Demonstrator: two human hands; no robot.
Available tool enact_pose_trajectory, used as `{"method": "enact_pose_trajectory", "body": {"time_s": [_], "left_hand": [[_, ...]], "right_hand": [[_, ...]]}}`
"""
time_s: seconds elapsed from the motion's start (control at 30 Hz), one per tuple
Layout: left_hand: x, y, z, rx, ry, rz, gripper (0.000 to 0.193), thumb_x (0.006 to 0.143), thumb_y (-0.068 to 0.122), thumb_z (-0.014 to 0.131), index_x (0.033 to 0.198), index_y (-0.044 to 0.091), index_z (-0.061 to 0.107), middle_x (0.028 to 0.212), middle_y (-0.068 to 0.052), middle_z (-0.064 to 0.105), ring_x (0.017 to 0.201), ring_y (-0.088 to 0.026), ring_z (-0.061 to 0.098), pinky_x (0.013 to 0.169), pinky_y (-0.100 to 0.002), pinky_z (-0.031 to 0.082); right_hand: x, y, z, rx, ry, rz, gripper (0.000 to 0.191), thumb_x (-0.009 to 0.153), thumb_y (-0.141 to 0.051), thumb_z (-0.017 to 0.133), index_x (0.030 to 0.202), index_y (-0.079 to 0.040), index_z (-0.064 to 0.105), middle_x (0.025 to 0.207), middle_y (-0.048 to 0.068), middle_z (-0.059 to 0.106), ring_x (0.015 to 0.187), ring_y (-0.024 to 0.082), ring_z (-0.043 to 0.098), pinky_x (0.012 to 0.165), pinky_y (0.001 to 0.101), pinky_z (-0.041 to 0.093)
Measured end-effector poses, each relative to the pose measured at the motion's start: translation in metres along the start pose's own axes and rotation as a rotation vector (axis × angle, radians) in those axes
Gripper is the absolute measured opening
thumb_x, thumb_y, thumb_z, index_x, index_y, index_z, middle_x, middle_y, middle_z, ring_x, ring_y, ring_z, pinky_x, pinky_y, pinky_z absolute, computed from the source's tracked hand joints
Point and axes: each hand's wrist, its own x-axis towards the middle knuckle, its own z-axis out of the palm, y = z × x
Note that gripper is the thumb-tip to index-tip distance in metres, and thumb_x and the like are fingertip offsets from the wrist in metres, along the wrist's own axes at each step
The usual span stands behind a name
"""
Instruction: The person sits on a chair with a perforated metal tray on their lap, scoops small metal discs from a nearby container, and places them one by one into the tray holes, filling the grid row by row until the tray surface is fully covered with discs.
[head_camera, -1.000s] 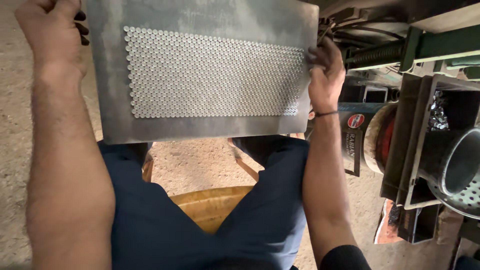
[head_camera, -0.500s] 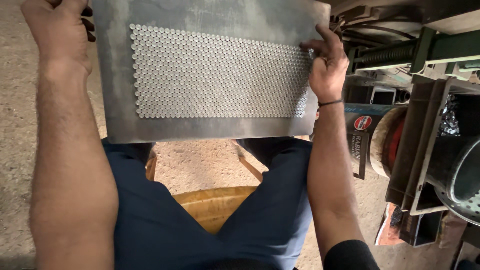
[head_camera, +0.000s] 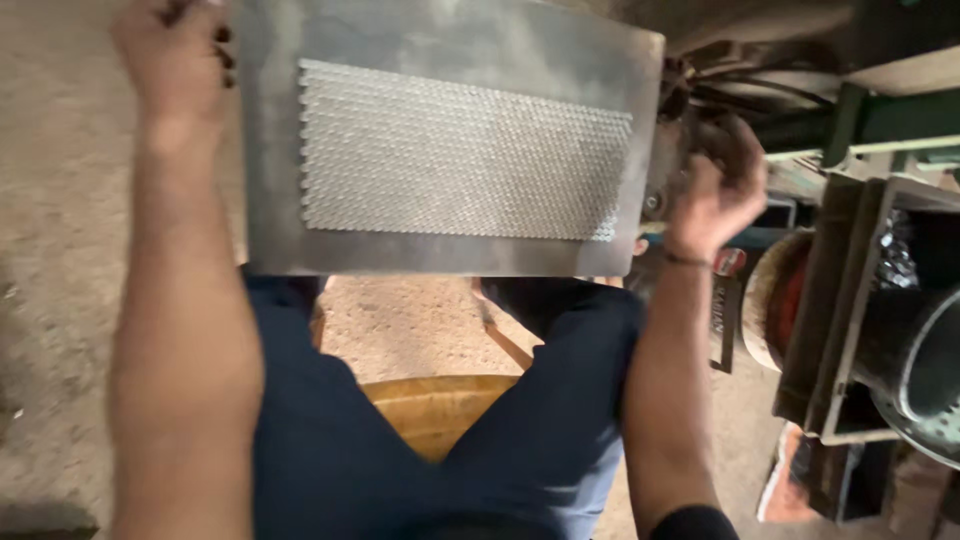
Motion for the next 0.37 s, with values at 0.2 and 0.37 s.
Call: {"method": "enact_pose_trajectory", "body": {"time_s": [0.2,0.37], "left_hand": [[-0.012,0.011,-0.022,0.242,0.386,0.509,0.045,0.091,-0.002,0.079,0.132,-0.002,0.060,0.110,-0.012,0.068,0.086,-0.018,0.062,0.074,-0.035,0.057],[-0.070,0.037,-0.039,-0.292,0.456,0.058,0.056,0.080,0.005,0.069,0.132,0.004,0.050,0.104,-0.011,0.061,0.080,-0.021,0.062,0.069,-0.039,0.055]], "right_hand": [[-0.079,-0.067,-0.086,-0.280,0.059,0.017,0.027,0.099,0.001,0.063,0.125,0.007,0.068,0.116,0.011,0.072,0.102,0.018,0.066,0.092,0.0312,0.055],[-0.142,-0.114,-0.159,-0.603,0.032,0.005,0.027,0.096,0.001,0.068,0.122,0.003,0.071,0.118,0.015,0.072,0.108,0.023,0.069,0.095,0.0353,0.056]]}}
